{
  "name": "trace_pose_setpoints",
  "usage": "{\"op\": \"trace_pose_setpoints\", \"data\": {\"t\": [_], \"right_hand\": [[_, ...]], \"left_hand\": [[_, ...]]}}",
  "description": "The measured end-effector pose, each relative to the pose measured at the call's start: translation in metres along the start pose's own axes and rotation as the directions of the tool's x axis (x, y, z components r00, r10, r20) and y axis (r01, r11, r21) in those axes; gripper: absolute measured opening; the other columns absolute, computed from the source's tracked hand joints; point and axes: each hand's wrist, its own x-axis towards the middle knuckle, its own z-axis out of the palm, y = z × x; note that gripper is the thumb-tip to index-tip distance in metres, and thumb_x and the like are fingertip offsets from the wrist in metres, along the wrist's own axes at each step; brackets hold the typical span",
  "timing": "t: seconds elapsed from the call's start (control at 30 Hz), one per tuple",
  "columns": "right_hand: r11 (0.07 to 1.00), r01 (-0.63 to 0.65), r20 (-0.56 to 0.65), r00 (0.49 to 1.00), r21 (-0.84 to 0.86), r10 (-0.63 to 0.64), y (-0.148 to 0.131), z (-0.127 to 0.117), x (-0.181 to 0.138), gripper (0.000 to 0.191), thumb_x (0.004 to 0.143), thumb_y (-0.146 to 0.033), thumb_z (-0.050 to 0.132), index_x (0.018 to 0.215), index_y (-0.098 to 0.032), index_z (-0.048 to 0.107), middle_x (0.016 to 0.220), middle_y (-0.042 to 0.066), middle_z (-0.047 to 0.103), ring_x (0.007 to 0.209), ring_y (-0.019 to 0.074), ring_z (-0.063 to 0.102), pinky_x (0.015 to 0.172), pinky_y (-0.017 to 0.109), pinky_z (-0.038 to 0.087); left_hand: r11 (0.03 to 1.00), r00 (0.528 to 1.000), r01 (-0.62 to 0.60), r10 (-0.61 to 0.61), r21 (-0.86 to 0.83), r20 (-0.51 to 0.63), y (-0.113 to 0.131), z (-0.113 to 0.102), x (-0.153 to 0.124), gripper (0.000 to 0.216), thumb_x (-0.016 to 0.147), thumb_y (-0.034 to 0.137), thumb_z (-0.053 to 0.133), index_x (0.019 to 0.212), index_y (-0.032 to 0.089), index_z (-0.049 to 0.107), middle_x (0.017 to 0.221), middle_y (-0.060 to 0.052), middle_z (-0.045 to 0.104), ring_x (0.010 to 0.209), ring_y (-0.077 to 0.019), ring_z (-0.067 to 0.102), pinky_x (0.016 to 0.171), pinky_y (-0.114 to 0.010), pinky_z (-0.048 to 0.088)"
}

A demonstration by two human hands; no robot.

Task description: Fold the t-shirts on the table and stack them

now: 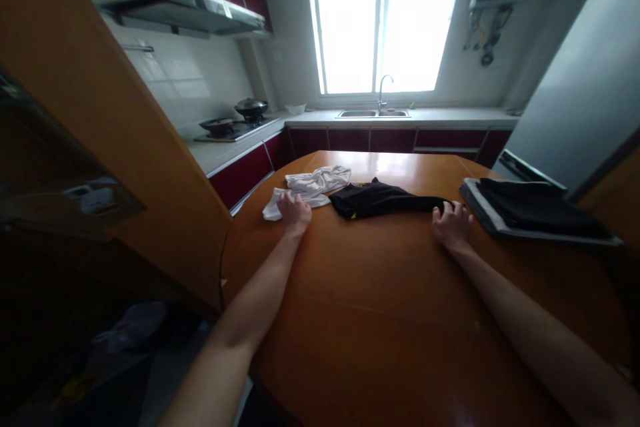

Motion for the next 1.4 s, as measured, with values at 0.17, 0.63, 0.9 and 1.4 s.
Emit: {"op": "trace_pose_setpoints", "data": {"t": [0.17,0.63,0.9,1.4], "right_hand": [[0.998,0.058,0.03,0.998,0.034,-0.059,-0.013,-0.005,-0.009,0.052,0.101,-0.042,0.035,0.136,-0.013,0.06,0.148,0.02,0.05,0.137,0.0338,0.041,0.113,0.055,0.028],[0.997,-0.03,0.362,0.931,-0.069,0.053,-0.023,0.003,-0.004,0.066,0.104,-0.053,0.028,0.153,-0.011,0.043,0.161,0.028,0.032,0.153,0.039,0.021,0.119,0.061,0.014],[0.996,0.022,0.42,0.907,-0.087,0.016,-0.018,0.0,0.013,0.071,0.103,-0.059,0.028,0.149,-0.009,0.049,0.158,0.028,0.036,0.152,0.0385,0.025,0.121,0.058,0.013],[0.866,0.227,0.12,0.943,0.446,-0.309,-0.114,0.008,0.032,0.043,0.103,-0.044,0.039,0.116,-0.018,0.07,0.123,0.014,0.064,0.118,0.0267,0.056,0.107,0.042,0.039]], "left_hand": [[0.939,0.922,-0.331,0.344,-0.099,0.179,0.021,0.014,0.037,0.044,0.093,0.019,0.046,0.132,0.019,0.066,0.15,-0.01,0.053,0.144,-0.03,0.039,0.121,-0.046,0.028],[0.963,0.88,-0.265,0.223,0.044,0.419,0.021,0.052,0.126,0.043,0.096,0.037,0.049,0.13,0.019,0.069,0.145,-0.019,0.056,0.141,-0.0433,0.041,0.114,-0.068,0.025],[0.714,0.653,-0.576,0.695,-0.398,0.302,0.101,0.051,0.082,0.044,0.097,0.035,0.048,0.138,0.023,0.063,0.138,-0.007,0.062,0.124,-0.0226,0.058,0.111,-0.031,0.042],[0.825,0.7,-0.37,0.55,-0.428,0.455,0.083,-0.051,-0.024,0.043,0.094,0.057,0.054,0.071,0.025,0.071,0.064,-0.004,0.067,0.06,-0.0188,0.063,0.059,-0.028,0.043]]}}
